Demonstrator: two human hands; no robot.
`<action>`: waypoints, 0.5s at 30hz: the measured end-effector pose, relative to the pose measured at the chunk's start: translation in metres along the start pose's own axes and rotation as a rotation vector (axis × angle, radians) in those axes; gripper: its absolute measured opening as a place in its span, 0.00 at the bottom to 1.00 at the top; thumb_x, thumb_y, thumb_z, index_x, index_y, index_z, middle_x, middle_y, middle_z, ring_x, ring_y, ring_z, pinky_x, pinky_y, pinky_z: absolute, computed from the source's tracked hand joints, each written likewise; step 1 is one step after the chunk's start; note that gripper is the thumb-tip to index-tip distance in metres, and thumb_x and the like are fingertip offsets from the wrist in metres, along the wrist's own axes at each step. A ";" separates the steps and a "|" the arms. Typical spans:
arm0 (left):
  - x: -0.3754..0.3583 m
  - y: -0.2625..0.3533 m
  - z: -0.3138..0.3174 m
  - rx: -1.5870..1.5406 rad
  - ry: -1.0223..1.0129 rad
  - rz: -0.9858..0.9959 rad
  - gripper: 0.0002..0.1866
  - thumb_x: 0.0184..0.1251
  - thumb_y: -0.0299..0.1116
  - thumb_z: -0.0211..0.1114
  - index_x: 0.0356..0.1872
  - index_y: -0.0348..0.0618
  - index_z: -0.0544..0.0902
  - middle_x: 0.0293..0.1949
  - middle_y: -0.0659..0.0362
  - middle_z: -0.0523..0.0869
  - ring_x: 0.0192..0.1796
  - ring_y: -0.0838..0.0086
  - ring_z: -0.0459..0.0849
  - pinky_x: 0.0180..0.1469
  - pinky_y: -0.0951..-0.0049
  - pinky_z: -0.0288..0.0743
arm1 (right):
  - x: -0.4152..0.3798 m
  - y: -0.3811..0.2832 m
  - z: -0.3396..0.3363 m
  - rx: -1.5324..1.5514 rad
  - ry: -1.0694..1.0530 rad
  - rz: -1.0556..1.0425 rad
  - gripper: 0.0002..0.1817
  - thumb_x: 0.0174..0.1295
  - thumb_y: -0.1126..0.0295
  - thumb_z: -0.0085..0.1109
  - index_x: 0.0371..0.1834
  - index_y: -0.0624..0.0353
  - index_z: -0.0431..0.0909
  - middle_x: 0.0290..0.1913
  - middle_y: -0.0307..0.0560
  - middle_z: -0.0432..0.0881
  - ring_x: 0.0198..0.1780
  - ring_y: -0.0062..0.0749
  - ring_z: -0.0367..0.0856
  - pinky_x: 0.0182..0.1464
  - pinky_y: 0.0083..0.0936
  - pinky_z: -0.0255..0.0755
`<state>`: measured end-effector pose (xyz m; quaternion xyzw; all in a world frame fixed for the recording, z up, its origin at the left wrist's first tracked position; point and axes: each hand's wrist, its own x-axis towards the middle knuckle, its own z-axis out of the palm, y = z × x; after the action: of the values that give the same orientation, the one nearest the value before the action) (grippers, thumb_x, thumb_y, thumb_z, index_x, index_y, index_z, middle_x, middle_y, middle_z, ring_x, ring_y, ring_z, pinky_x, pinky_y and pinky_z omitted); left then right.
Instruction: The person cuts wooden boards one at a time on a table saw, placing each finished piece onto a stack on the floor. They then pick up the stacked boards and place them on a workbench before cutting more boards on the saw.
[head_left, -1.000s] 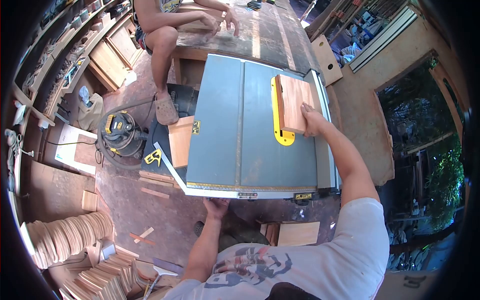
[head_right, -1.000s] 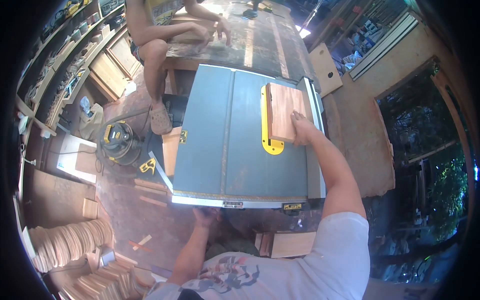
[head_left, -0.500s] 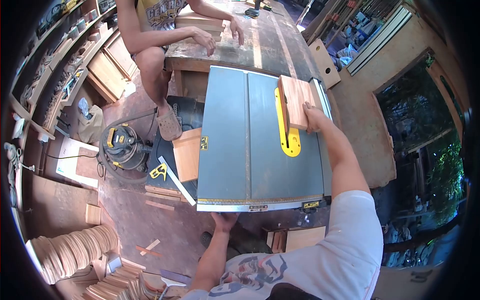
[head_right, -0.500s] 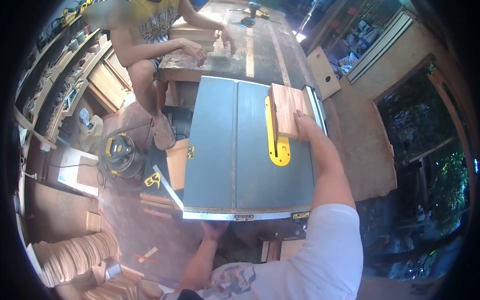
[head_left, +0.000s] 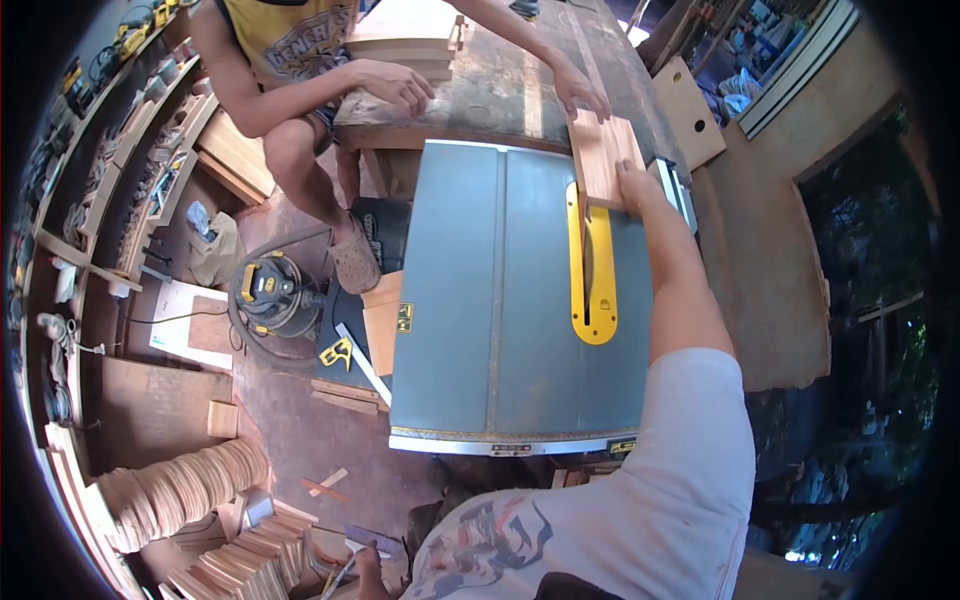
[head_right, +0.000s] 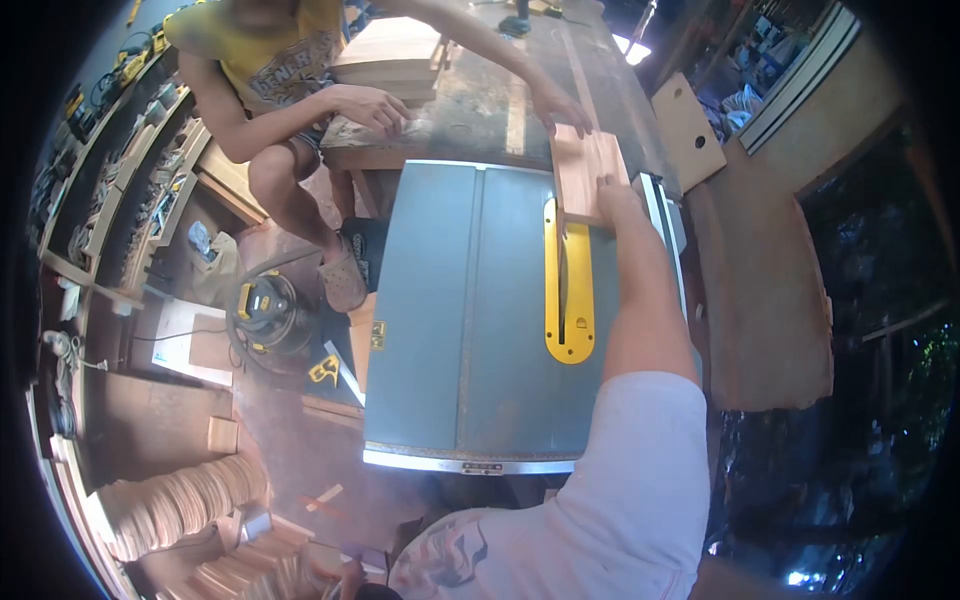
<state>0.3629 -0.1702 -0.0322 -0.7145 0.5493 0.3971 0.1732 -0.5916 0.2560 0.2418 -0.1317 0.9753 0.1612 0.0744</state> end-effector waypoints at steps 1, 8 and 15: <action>-0.020 0.003 -0.006 -0.016 -0.018 -0.090 0.25 0.65 0.41 0.68 0.57 0.32 0.81 0.43 0.47 0.87 0.41 0.60 0.86 0.43 0.61 0.81 | 0.000 0.001 -0.010 -0.008 0.018 -0.042 0.50 0.45 0.80 0.73 0.76 0.63 0.59 0.76 0.57 0.65 0.67 0.51 0.77 0.67 0.38 0.75; -0.028 0.034 0.017 -0.186 -0.272 0.084 0.22 0.68 0.39 0.66 0.55 0.32 0.82 0.36 0.54 0.87 0.30 0.70 0.85 0.28 0.70 0.77 | 0.029 0.005 -0.019 0.083 0.111 -0.058 0.23 0.69 0.77 0.48 0.67 0.59 0.70 0.68 0.52 0.75 0.63 0.50 0.80 0.63 0.42 0.77; -0.062 0.071 0.008 -0.211 -0.148 0.137 0.20 0.69 0.35 0.66 0.53 0.28 0.83 0.35 0.54 0.86 0.31 0.70 0.86 0.27 0.70 0.75 | 0.025 0.022 -0.018 0.156 0.147 -0.040 0.19 0.66 0.78 0.51 0.59 0.57 0.79 0.58 0.54 0.83 0.61 0.51 0.81 0.62 0.43 0.77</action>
<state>0.2897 -0.1484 0.0236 -0.6582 0.5379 0.5152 0.1098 -0.6237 0.2638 0.2600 -0.1565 0.9849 0.0730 0.0157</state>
